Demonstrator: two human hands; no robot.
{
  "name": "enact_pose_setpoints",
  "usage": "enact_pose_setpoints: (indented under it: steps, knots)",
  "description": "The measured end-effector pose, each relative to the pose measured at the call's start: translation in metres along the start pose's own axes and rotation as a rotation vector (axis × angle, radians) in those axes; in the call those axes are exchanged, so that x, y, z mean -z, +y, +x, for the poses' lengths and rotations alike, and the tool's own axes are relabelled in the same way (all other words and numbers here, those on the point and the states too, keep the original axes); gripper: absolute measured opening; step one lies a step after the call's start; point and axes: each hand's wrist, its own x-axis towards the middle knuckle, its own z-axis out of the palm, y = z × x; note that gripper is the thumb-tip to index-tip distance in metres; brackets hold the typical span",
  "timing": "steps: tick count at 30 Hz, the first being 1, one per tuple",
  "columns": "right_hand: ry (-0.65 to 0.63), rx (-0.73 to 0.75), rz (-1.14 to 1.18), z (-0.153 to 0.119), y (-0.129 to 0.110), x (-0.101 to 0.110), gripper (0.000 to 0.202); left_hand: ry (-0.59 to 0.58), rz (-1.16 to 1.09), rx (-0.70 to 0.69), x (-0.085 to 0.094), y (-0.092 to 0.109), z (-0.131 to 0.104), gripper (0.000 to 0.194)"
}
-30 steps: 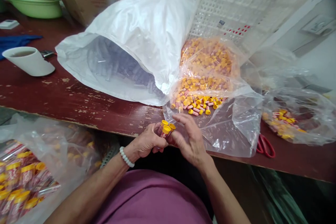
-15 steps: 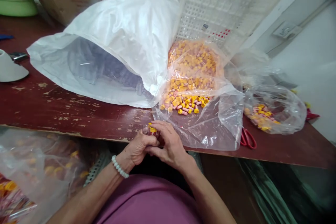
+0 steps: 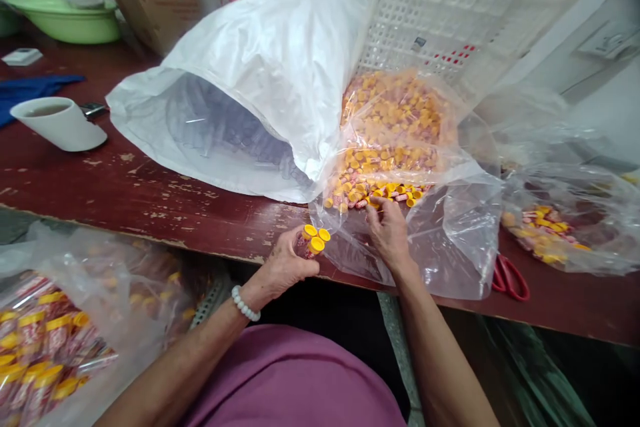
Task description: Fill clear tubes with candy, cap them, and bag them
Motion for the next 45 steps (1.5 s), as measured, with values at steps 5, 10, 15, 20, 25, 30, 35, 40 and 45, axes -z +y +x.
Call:
enact_pose_setpoints:
  steps: [5, 10, 15, 20, 25, 30, 35, 40, 45]
  knots:
    - [-0.002, -0.065, 0.668, -0.038, -0.062, 0.017, 0.029, -0.056, 0.048, -0.085, -0.004, 0.0, 0.003, 0.033]
    - [-0.036, 0.111, 0.652, -0.068, -0.085, 0.006, 0.025, -0.117, 0.091, -0.131, -0.008, 0.002, 0.001, 0.036]
    - [-0.012, 0.246, 0.564, -0.061, -0.079, 0.022, 0.019, -0.089, 0.202, -0.166, -0.003, 0.004, -0.001, 0.03]
    - [0.263, 0.158, 0.558, -0.028, -0.083, 0.031, 0.024, -0.056, 0.584, -0.215, -0.003, 0.009, -0.005, 0.03]
    - [0.092, 0.289, 0.409, -0.022, -0.099, -0.006, 0.039, -0.098, 0.868, -0.184, -0.013, 0.009, -0.01, 0.021]
    - [0.067, -0.072, 0.749, -0.016, -0.083, -0.005, 0.043, -0.148, 0.316, -0.029, -0.009, 0.006, -0.011, 0.027]
    - [-0.149, 0.249, 0.501, -0.033, -0.072, 0.012, 0.052, -0.202, -0.159, 0.218, 0.005, 0.0, -0.007, 0.019]
    - [-0.224, 0.683, 0.15, -0.077, -0.087, -0.005, 0.093, -0.207, -0.492, 0.236, 0.002, -0.005, -0.019, 0.012]
    - [-0.147, 0.82, 0.172, -0.075, -0.1, -0.029, 0.084, -0.248, -0.601, 0.203, 0.014, -0.01, -0.027, 0.008]
